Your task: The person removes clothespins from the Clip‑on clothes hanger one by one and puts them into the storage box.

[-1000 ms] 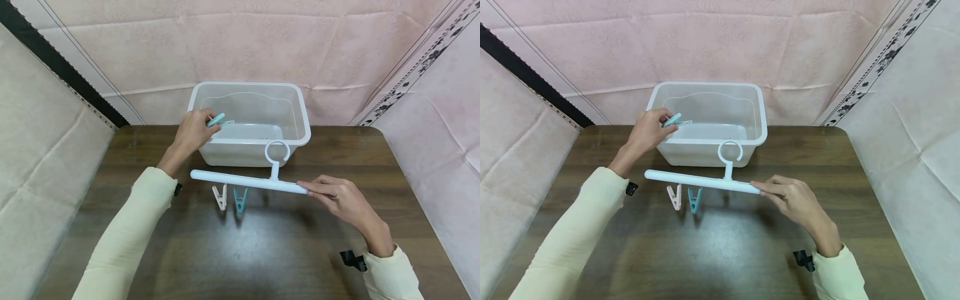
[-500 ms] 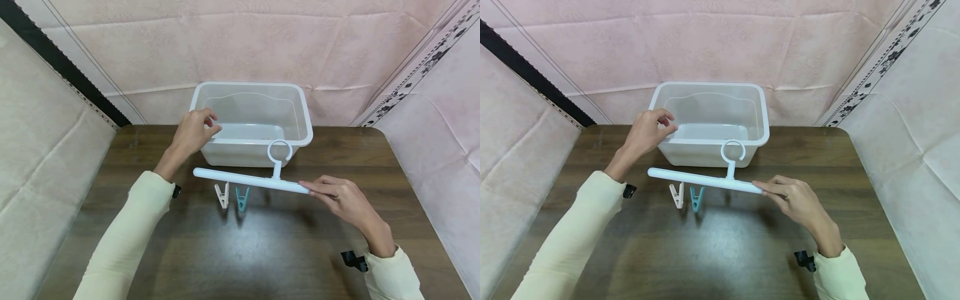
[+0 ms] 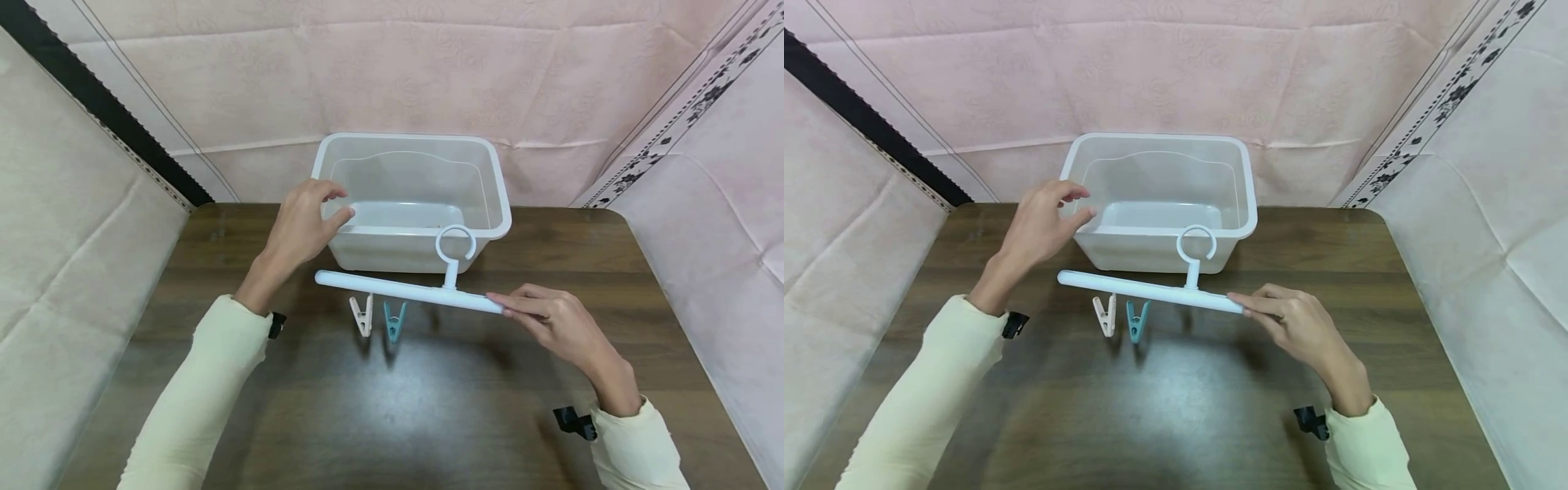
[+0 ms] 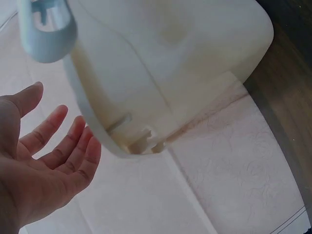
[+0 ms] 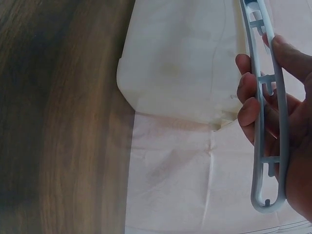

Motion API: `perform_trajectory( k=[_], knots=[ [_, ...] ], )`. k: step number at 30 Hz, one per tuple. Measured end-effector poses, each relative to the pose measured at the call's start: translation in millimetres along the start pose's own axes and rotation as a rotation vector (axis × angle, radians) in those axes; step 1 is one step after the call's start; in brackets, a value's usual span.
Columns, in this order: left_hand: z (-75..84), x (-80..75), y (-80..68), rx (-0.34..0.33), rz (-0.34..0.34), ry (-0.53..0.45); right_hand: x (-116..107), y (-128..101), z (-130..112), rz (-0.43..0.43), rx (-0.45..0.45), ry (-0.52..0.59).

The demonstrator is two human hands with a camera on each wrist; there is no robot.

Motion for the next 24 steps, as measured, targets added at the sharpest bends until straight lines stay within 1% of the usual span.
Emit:
perform_trajectory(
  k=[4,7,12,17,22,24],
  knots=[
    [-1.3,-6.9,-10.1,0.050,0.101,-0.019,-0.6,1.1,1.4,0.000,-0.004,-0.002],
    [-3.6,-11.2,-17.3,0.062,0.144,-0.028,-0.8,2.5,1.4,0.004,-0.007,-0.007],
    [-6.9,-16.9,-28.6,0.040,0.147,-0.026,0.0,4.7,0.7,0.003,0.001,-0.016],
    [-9.4,-21.7,-38.0,0.049,0.161,-0.023,0.6,4.6,1.5,0.001,0.012,-0.022],
    [-13.0,-25.0,-52.2,0.049,0.160,-0.028,1.8,4.9,2.1,0.002,0.002,-0.020],
    [-15.5,-26.9,-58.4,0.036,0.157,-0.030,2.4,5.6,2.6,0.003,-0.002,-0.022]
  ],
)
Point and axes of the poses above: each hand's wrist, its own y-axis towards the middle knuckle, its own x-axis out of the palm, z = x × y, the point moved 5 cm from there along y, towards the middle knuckle, and after that the axes turned 10 degrees about -x, right-handed, at the moved point
